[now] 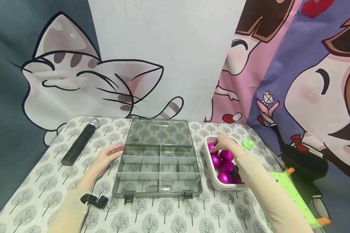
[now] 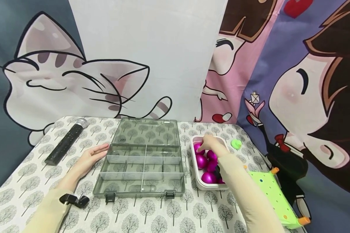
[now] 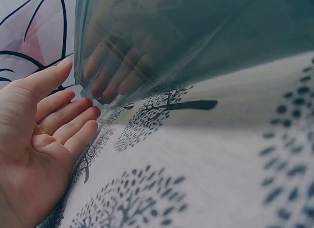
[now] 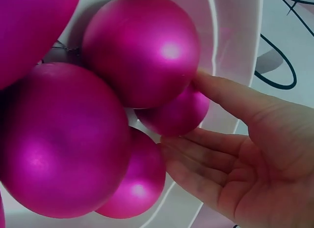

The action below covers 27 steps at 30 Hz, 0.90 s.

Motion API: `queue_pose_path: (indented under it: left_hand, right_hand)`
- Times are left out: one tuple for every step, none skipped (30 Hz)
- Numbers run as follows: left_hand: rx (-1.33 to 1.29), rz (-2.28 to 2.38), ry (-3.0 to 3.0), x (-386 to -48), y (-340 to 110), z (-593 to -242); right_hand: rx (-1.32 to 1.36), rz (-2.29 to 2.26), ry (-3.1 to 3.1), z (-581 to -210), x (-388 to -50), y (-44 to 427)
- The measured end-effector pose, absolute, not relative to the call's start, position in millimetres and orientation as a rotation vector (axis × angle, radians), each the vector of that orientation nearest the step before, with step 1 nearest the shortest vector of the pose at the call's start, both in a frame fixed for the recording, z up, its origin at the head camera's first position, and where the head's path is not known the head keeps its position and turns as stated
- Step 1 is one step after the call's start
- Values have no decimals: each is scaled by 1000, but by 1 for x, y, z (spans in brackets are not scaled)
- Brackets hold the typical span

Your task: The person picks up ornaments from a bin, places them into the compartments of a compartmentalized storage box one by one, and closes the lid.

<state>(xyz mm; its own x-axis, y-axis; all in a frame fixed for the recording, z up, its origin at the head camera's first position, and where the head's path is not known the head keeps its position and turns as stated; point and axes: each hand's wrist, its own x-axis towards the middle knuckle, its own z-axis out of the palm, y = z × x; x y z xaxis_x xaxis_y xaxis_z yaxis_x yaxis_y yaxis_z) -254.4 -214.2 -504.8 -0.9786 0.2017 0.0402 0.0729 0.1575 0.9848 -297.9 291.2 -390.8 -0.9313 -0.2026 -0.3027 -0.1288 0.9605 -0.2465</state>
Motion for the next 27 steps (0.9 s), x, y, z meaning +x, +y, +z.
queue_pose_path:
  left_hand:
    - [279, 1960, 2308, -254, -215, -505]
    - [281, 1960, 2308, -253, -216, -506]
    - [282, 1956, 2309, -253, -216, -506]
    - [280, 1949, 2313, -252, -216, -507]
    - [281, 1942, 2318, -252, -217, -507]
    - [280, 1932, 2329, -251, -217, -508]
    - [280, 1923, 2337, -251, -217, -508]
    - [283, 1919, 2343, -251, -217, -509]
    - [291, 1915, 2346, -250, -217, -509]
    - [301, 1913, 2355, -250, -217, -510]
    - [312, 1915, 2357, -250, -217, -511]
    - [324, 1917, 2358, -250, -217, -512]
    - [338, 1922, 2353, -251, -217, -513]
    - [347, 1925, 2351, -251, -216, -514]
    - [353, 1924, 2351, -251, -216, -514]
    - [355, 1921, 2352, -252, -216, -515]
    - [354, 1918, 2351, -252, -216, -515]
    - [352, 1909, 2357, -252, -216, -515]
    - [350, 1898, 2365, -253, -215, -515]
    - [345, 1888, 2372, -253, -215, -515]
    - [342, 1879, 2378, -253, -215, -515]
    - [337, 1873, 2382, -254, -215, -515]
    - [333, 1869, 2387, -254, -215, -515]
    - [327, 1870, 2389, -254, -215, -514]
    - [333, 1869, 2392, -254, -215, -514]
    - [324, 1873, 2391, -254, -214, -513]
    - [322, 1875, 2391, -255, -214, -513]
  right_hand:
    - [-244, -324, 2775, -391, -298, 291]
    - [-258, -325, 2769, -392, -298, 290]
    - [-258, -327, 2766, -392, -298, 289]
    - [-264, -332, 2762, -392, -298, 288]
    - [-266, -340, 2761, -392, -298, 287]
    - [-276, -341, 2759, -393, -297, 287]
    - [-277, -346, 2757, -393, -298, 286]
    - [-290, -351, 2755, -394, -297, 285]
    - [-290, -359, 2754, -395, -297, 284]
    - [-295, -366, 2751, -396, -297, 284]
    - [-290, -367, 2752, -396, -296, 283]
    - [-287, -364, 2752, -397, -296, 282]
    - [-285, -369, 2753, -397, -295, 282]
    - [-286, -369, 2756, -397, -295, 281]
    - [-278, -368, 2759, -397, -295, 281]
    - [-286, -365, 2763, -397, -295, 281]
    - [-294, -365, 2768, -398, -294, 280]
    - [-300, -370, 2772, -398, -294, 281]
    - [-309, -376, 2775, -399, -294, 281]
    - [-322, -373, 2779, -400, -294, 282]
    - [-323, -377, 2781, -400, -294, 282]
    - [-330, -381, 2783, -401, -294, 282]
    - [-329, -386, 2786, -402, -294, 283]
    - [-330, -388, 2789, -402, -294, 283]
    - [-345, -380, 2796, -402, -294, 283]
    - [-346, -375, 2804, -402, -294, 284]
    - [-345, -376, 2810, -401, -295, 284]
